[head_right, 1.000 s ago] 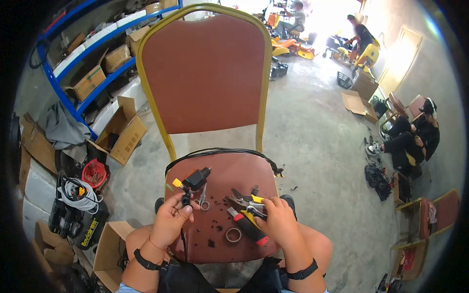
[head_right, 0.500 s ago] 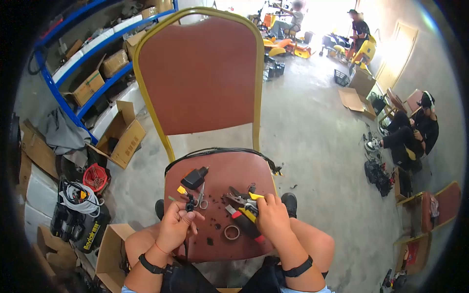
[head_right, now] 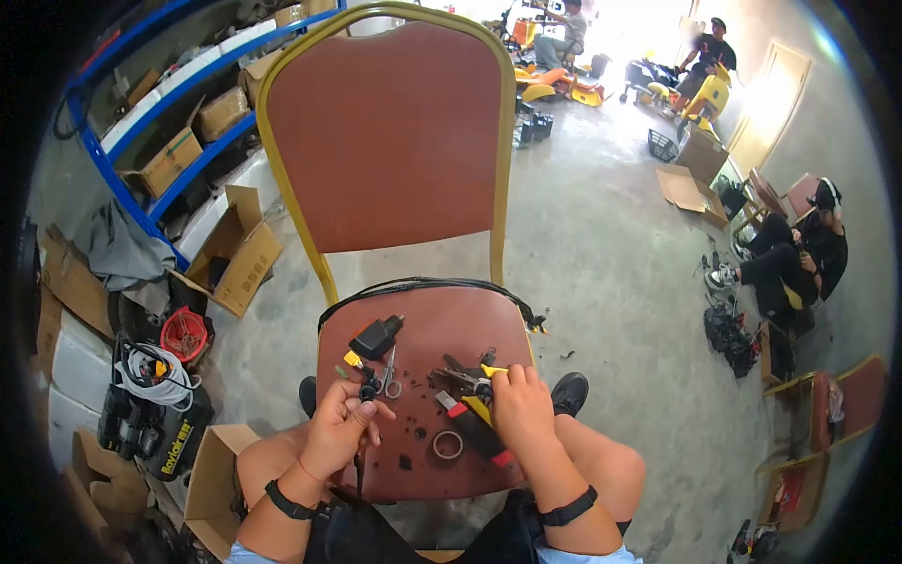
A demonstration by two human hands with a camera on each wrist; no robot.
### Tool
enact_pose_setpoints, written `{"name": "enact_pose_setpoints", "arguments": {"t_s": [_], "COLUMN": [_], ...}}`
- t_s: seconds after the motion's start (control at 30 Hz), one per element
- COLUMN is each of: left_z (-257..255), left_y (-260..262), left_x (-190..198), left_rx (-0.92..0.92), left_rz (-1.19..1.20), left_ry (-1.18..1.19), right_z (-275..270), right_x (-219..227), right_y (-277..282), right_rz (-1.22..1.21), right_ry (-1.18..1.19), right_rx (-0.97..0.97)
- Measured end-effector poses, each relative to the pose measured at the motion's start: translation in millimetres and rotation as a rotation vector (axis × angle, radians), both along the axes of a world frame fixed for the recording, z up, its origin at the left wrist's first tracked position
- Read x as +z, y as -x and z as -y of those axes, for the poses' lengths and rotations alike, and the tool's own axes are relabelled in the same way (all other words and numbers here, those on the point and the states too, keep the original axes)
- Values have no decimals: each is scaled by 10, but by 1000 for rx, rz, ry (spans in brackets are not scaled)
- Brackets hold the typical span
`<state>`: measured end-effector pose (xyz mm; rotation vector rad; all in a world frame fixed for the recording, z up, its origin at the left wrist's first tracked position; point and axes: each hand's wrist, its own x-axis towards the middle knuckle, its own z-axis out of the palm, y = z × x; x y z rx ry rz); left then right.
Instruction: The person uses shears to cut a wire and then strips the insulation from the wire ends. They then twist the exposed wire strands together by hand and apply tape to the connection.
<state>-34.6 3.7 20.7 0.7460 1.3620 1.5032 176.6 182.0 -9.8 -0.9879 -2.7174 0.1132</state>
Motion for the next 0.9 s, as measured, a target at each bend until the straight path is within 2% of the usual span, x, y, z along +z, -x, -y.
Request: {"name": "enact_pose_setpoints", "arguments": {"t_s": [0.17, 0.37, 0.47, 0.53, 0.67, 0.8, 0.9], "left_z": [17, 65, 52, 46, 46, 23, 11], "left_y": [51, 123, 138, 147, 162, 145, 137], "left_x": [33, 56, 71, 93, 90, 99, 85], "left_rx": [-9, -3, 0, 2, -12, -9, -3], "left_rz": [18, 50, 72, 108, 98, 92, 80], "left_ry": [17, 31, 26, 24, 38, 39, 30], "right_z": [26, 202, 346, 472, 706, 949, 1047], "right_x": [-44, 131, 292, 386, 214, 243, 226], "right_y": [66, 44, 12, 6, 40, 153, 131], "right_rz": [-62, -255, -177, -49, 98, 165, 225], "right_ry": [1, 156, 169, 79, -126, -152, -139], "right_rx": [23, 23, 131, 162, 218, 171, 217]}}
